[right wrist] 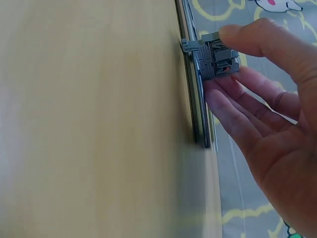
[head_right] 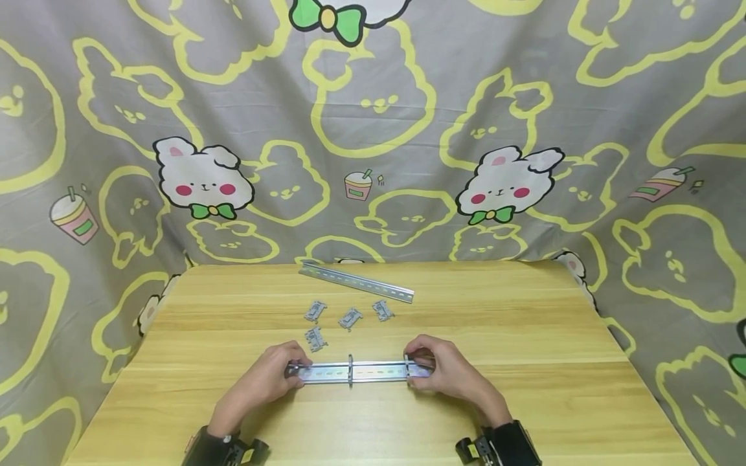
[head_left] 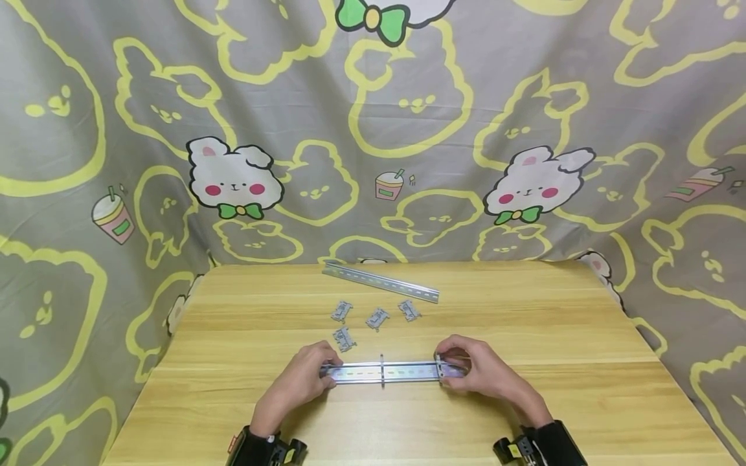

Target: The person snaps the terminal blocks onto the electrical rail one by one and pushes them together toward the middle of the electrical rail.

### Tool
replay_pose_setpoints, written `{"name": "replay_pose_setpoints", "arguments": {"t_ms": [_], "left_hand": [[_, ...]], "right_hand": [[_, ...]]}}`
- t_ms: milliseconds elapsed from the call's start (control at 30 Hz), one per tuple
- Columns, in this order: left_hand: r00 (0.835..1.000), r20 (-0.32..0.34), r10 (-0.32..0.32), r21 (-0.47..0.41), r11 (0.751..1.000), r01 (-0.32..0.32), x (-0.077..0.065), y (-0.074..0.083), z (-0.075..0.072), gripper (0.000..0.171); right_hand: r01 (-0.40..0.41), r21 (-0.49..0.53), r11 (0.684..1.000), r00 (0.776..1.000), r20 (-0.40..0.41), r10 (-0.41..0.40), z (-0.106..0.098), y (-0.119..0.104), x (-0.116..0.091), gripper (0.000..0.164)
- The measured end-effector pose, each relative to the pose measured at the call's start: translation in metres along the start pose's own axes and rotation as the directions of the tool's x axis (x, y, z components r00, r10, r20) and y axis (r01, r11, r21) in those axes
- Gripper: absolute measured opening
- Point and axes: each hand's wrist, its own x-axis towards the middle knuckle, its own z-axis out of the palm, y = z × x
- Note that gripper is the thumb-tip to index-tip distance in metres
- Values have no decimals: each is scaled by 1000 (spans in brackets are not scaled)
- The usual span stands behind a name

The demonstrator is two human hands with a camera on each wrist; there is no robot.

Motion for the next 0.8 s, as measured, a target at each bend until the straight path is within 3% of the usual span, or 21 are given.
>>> {"name": "replay_pose_setpoints", "arguments": {"t_ms": [200,800], "left_hand": [[1000,-3,4,3,1000,-4,0,0,0,25],[1000,4,-2,-17,1000,2,-1,1,0,24]], "right_hand": [[-8,3,1000,1000,16,8,14,-6,12,47],[2,-114,994,998,61,5,42,-22,36,45]]}}
